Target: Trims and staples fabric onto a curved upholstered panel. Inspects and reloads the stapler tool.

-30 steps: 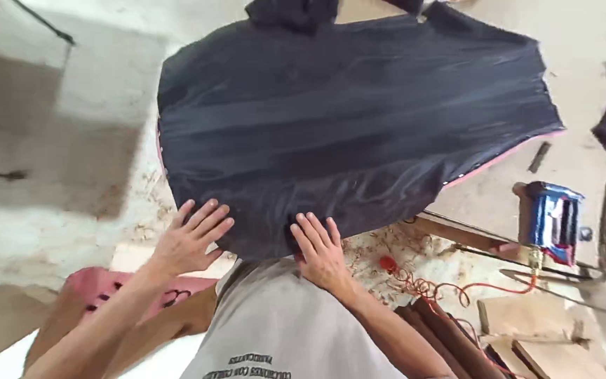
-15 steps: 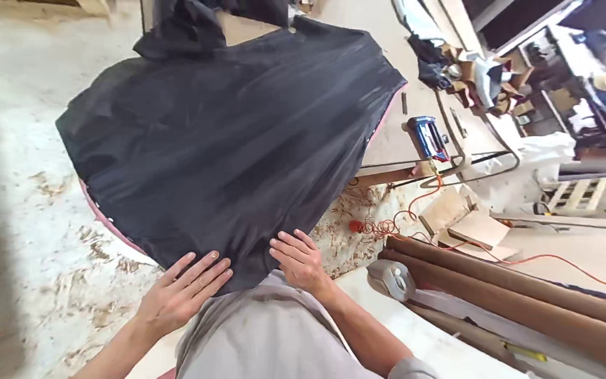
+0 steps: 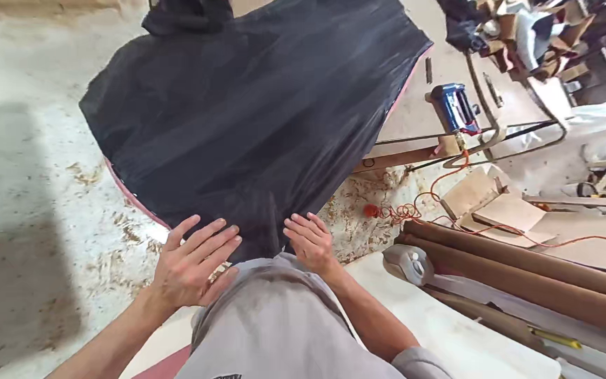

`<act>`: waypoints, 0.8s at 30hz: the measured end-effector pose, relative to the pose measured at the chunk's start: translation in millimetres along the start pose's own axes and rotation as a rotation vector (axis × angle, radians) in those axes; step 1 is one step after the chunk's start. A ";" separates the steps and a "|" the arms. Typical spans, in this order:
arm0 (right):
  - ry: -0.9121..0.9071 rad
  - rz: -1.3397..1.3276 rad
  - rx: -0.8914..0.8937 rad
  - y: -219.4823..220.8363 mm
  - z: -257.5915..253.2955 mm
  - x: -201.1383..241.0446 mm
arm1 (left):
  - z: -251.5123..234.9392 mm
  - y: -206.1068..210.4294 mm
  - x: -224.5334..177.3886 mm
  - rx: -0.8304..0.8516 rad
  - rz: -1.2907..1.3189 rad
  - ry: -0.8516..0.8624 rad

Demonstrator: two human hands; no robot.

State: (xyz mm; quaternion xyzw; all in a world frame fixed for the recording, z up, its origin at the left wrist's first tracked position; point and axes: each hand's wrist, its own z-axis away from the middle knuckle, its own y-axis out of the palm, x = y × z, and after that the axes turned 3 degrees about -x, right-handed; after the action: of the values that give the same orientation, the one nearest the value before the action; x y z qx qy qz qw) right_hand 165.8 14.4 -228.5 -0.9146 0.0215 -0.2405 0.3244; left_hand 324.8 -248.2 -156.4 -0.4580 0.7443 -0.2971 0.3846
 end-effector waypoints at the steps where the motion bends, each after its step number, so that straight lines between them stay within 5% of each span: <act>1: -0.001 -0.007 -0.003 0.3 1.2 -0.4 | -24.5 -5.3 -10.7 -0.056 0.061 -0.055; 4: 0.000 -0.038 -0.031 2.0 2.6 1.4 | -112.3 4.6 -45.1 -0.069 0.294 -0.251; 8: 0.024 0.005 -0.089 2.7 3.0 7.9 | -175.1 95.0 -50.7 0.162 0.366 -0.411; 11: 0.021 -0.009 -0.062 2.2 5.7 3.9 | -154.4 134.3 -35.4 0.309 0.208 -0.412; 15: -0.053 -0.081 0.039 -36.8 -10.6 -4.9 | -126.6 137.5 -41.3 0.322 0.074 -0.288; 20: -0.024 0.115 0.207 -53.7 -105.4 -59.5 | -110.2 140.8 -53.9 0.184 -0.033 -0.301; 24: -0.199 0.016 0.483 -34.3 -108.7 -102.1 | -99.8 129.3 -55.6 -0.053 0.018 -0.402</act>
State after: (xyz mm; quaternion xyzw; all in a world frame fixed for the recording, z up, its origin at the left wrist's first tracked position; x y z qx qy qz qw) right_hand 22.3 -2.0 -178.1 -0.8296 -0.0613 -0.1450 0.5357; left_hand 197.7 -136.4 -189.8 -0.5114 0.6642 -0.1764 0.5160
